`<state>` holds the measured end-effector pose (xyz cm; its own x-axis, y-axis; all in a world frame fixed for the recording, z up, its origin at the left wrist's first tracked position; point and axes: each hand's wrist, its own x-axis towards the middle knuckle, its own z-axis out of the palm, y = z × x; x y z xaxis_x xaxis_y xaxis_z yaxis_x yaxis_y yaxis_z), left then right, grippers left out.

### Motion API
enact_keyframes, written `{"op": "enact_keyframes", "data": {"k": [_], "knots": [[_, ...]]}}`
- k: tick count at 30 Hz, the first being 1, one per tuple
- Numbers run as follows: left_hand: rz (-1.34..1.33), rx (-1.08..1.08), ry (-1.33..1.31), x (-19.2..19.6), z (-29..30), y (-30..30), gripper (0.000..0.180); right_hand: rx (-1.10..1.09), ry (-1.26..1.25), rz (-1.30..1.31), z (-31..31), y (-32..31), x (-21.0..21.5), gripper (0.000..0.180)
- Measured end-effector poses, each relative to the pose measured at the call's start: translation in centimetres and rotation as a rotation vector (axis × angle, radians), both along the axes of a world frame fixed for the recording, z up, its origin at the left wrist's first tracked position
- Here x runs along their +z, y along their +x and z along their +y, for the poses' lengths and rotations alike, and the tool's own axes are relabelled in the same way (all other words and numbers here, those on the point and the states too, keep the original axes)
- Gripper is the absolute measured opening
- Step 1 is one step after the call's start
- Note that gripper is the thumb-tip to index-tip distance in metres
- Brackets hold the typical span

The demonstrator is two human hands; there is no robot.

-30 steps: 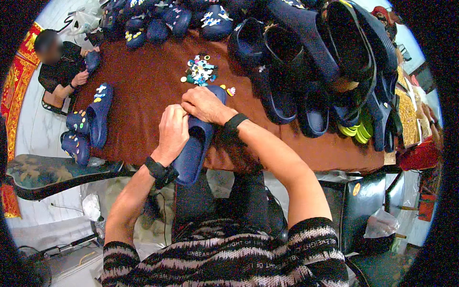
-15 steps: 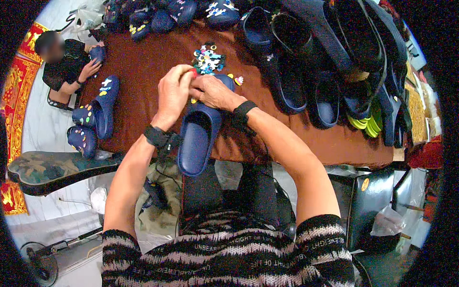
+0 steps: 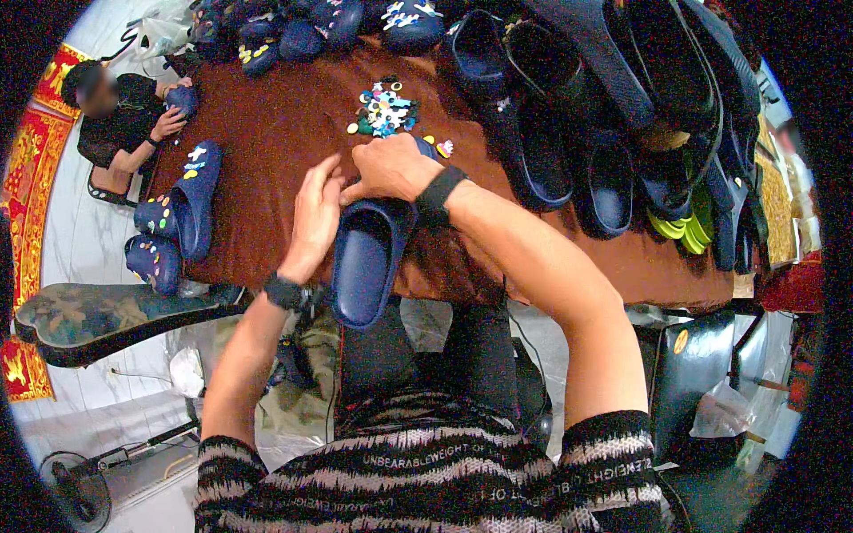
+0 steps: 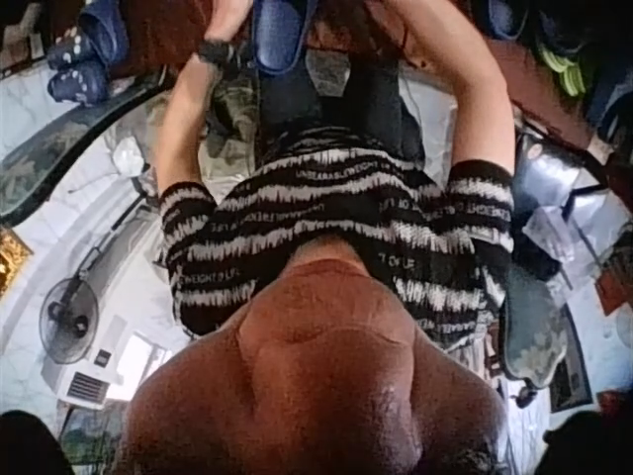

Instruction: The person is seen attaching small decorative charms to blue clog-style shoes.

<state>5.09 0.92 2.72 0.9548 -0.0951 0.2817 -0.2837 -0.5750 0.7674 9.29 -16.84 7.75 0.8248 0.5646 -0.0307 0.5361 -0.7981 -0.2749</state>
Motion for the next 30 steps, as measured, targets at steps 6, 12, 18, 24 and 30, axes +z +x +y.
{"op": "enact_keyframes", "data": {"k": [6, 12, 18, 24, 30], "knots": [[-0.016, -0.090, 0.043, -1.4, 0.0, -6.5, 0.043, 0.047, -0.043, 0.011, 1.0, 0.4, -0.5, 0.049], [0.024, -0.077, 0.075, -3.1, 0.6, -6.6, 0.044, -0.016, -0.097, -0.031, 2.7, 0.0, -1.3, 0.034], [0.072, -0.044, 0.053, -2.2, 0.2, -7.0, 0.043, 0.012, -0.095, 0.007, 2.1, -0.1, 0.0, 0.030], [0.062, 0.001, 0.074, -3.0, 0.3, -7.1, 0.042, -0.069, -0.111, -0.047, 3.3, -0.2, -1.6, 0.028], [0.021, 0.007, 0.072, -3.1, 0.3, -7.1, 0.042, -0.063, -0.059, -0.116, 2.7, -0.9, -1.9, 0.022]]}}
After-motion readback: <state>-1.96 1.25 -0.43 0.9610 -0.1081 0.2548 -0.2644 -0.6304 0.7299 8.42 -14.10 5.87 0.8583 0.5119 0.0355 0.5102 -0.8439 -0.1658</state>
